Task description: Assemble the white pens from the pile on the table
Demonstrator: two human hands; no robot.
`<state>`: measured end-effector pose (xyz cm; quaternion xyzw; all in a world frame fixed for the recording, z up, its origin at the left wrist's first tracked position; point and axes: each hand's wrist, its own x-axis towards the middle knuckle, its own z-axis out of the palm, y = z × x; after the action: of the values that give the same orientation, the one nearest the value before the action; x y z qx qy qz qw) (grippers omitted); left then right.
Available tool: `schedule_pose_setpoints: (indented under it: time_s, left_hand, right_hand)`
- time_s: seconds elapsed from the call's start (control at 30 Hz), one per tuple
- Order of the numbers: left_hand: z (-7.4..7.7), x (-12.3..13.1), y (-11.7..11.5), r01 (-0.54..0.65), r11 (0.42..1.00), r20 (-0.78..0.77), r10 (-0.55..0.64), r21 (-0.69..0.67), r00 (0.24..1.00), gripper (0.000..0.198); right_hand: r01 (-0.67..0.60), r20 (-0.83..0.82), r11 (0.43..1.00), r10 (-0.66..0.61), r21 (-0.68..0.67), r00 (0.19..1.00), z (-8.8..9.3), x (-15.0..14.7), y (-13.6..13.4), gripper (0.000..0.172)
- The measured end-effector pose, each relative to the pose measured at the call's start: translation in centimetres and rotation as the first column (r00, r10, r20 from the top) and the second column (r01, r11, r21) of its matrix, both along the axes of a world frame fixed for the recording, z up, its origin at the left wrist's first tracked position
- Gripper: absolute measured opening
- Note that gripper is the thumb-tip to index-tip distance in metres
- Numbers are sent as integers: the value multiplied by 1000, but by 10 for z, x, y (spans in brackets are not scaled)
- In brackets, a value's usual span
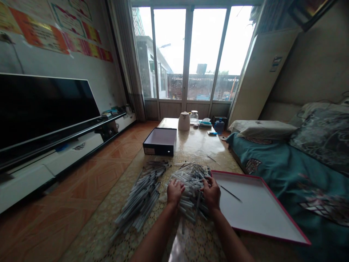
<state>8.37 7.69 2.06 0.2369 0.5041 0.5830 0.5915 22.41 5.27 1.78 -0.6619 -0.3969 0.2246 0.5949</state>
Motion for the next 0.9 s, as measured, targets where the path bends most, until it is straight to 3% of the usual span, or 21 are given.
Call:
schedule_pose_setpoints:
  time_s: [0.1, 0.2, 0.3, 0.43, 0.53, 0.7, 0.8, 0.9]
  left_hand:
    - [-1, -12, -13, 64, 998, -110, -61, 24, 992, 21]
    - [-2, -40, -39, 208, 969, -407, -139, 130, 903, 23]
    - [-3, -80, -62, 263, 934, -744, 3, 240, 668, 18]
    - [-9, -137, -77, 226, 925, -927, 234, 305, 294, 17]
    - [-15, -163, -85, 257, 947, -981, 179, 194, 78, 18]
    - [-21, -164, -100, 318, 947, -986, 14, -40, -167, 15]
    - [-20, -153, -101, 292, 951, -970, -27, -100, -241, 13]
    - [-19, -143, -97, 278, 946, -959, -88, -165, -270, 14]
  right_hand:
    - [-40, 6, 999, 40, -5, 999, -3, 3, 0, 43]
    - [-24, 18, 1000, 24, 17, 1000, -7, 1, -16, 41]
    - [-55, 13, 998, 55, 28, 998, -14, -12, -45, 38]
    - [-219, -36, 976, 219, -10, 975, -30, -41, -87, 33]
    - [-275, -49, 961, 273, -23, 961, -43, -55, -106, 30]
    - [-230, 108, 972, 223, 52, 969, -53, -58, -115, 25]
    - [-250, 335, 957, 189, 150, 923, -53, -60, -118, 19]
    - [-393, 526, 907, 262, 151, 809, -52, -67, -122, 17]
